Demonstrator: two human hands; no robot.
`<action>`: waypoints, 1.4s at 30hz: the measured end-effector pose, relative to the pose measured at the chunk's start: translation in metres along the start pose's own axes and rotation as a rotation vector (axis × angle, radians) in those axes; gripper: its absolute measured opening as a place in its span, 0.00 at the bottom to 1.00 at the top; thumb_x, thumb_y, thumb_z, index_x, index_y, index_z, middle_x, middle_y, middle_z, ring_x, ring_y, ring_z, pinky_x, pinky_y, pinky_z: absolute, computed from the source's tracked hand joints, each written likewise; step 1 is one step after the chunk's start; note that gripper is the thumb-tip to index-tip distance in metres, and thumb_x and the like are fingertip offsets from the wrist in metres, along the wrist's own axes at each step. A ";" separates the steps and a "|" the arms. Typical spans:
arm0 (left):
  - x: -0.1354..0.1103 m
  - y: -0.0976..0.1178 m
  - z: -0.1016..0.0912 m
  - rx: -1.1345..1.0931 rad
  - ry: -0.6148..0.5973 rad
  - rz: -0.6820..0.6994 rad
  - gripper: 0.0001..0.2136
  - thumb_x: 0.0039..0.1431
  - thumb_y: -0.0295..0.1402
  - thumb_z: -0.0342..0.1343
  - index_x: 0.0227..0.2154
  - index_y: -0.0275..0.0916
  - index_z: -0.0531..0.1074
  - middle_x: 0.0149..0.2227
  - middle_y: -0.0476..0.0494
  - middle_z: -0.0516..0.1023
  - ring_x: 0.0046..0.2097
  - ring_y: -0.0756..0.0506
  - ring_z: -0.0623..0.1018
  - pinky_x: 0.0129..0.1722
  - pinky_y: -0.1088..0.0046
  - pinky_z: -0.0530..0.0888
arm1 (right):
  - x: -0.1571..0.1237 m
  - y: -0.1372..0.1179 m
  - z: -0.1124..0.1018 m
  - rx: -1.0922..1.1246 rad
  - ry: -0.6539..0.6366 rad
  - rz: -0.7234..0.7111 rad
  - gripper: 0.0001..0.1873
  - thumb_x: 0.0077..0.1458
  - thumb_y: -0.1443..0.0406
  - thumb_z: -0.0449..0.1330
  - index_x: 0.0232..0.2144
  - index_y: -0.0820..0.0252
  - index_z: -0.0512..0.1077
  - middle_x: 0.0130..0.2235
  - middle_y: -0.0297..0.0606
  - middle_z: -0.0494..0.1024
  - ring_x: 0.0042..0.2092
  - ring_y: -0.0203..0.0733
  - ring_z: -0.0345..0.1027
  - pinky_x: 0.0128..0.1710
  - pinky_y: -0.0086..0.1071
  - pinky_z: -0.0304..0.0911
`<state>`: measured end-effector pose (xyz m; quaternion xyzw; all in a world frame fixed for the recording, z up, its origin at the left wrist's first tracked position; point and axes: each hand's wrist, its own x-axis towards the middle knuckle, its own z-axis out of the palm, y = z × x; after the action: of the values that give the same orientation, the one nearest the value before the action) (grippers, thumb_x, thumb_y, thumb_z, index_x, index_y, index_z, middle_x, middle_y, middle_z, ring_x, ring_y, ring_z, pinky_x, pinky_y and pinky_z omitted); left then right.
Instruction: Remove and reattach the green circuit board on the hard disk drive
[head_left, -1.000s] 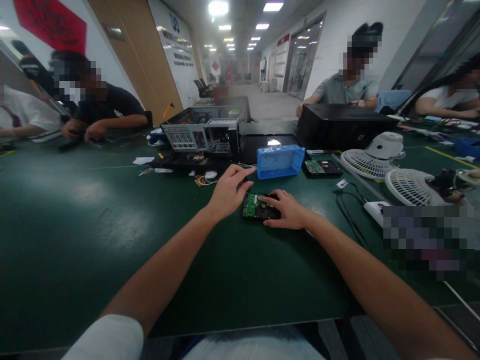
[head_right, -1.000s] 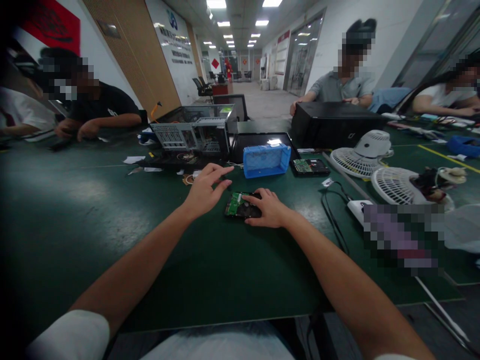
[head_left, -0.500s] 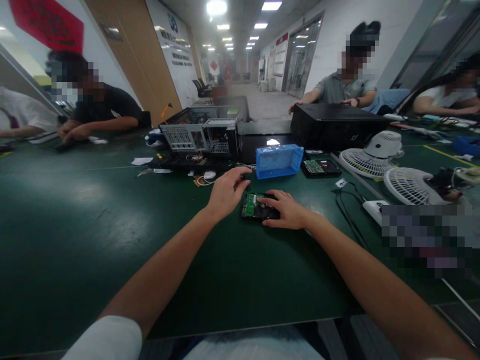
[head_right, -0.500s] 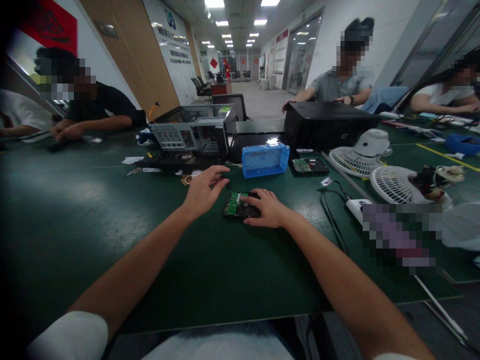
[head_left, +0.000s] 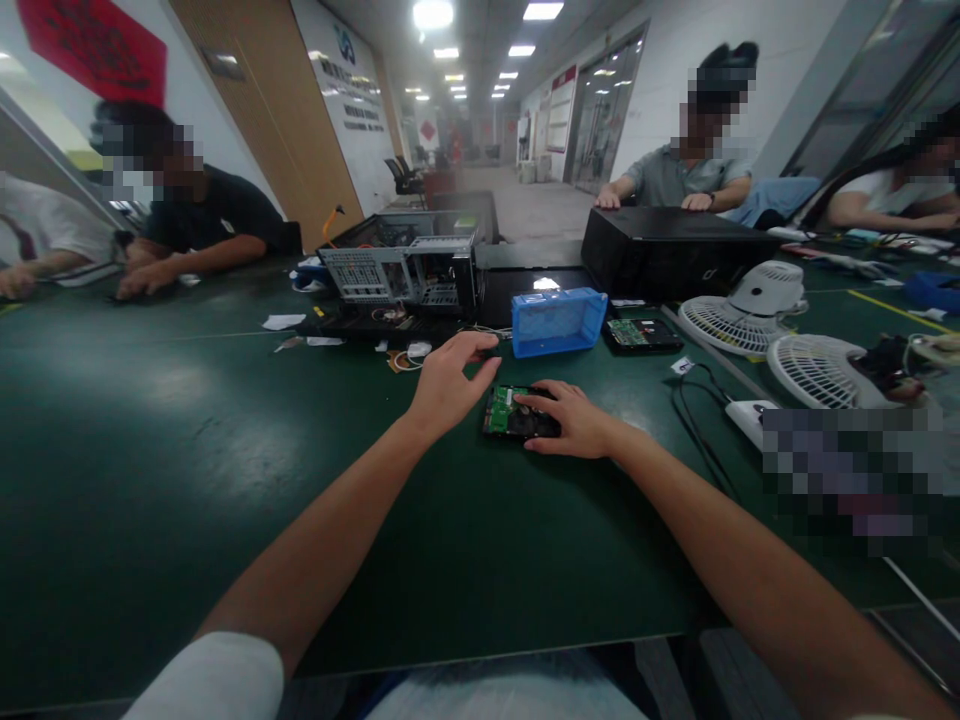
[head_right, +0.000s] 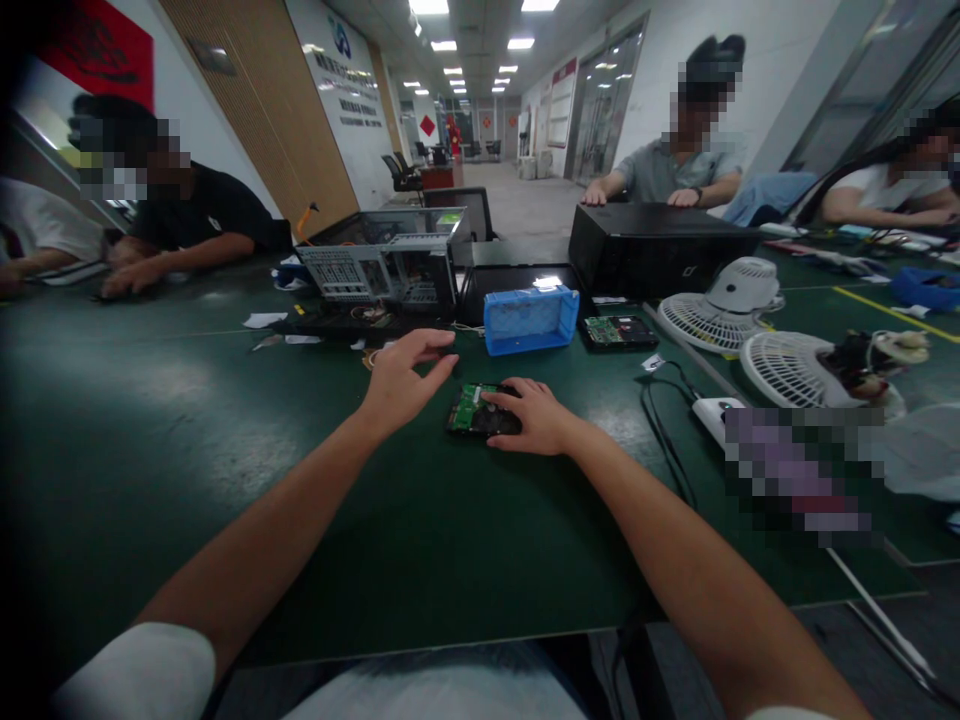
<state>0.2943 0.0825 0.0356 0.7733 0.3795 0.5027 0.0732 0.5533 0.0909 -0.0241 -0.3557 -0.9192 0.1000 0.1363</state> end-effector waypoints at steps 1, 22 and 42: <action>0.000 0.000 0.000 0.001 0.001 -0.005 0.11 0.63 0.29 0.59 0.47 0.41 0.74 0.49 0.43 0.80 0.49 0.44 0.81 0.50 0.63 0.82 | 0.000 0.000 0.000 0.000 -0.004 0.003 0.44 0.56 0.42 0.63 0.69 0.47 0.61 0.66 0.51 0.62 0.67 0.66 0.55 0.64 0.61 0.51; 0.004 -0.016 -0.002 -0.248 0.028 -0.158 0.19 0.62 0.29 0.58 0.55 0.44 0.63 0.49 0.41 0.78 0.49 0.45 0.81 0.51 0.64 0.78 | 0.000 -0.002 -0.002 0.004 -0.004 0.008 0.44 0.56 0.42 0.63 0.69 0.47 0.61 0.65 0.51 0.63 0.65 0.65 0.57 0.63 0.61 0.53; 0.015 -0.099 -0.108 0.752 -0.670 -0.672 0.13 0.58 0.37 0.53 0.36 0.40 0.82 0.41 0.40 0.83 0.43 0.40 0.81 0.42 0.70 0.73 | 0.000 0.001 0.002 -0.080 0.035 0.145 0.43 0.55 0.40 0.62 0.68 0.47 0.63 0.63 0.50 0.64 0.63 0.66 0.56 0.62 0.59 0.54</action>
<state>0.1565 0.1324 0.0499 0.7000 0.7110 0.0123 0.0651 0.5537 0.0917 -0.0260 -0.4281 -0.8918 0.0668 0.1304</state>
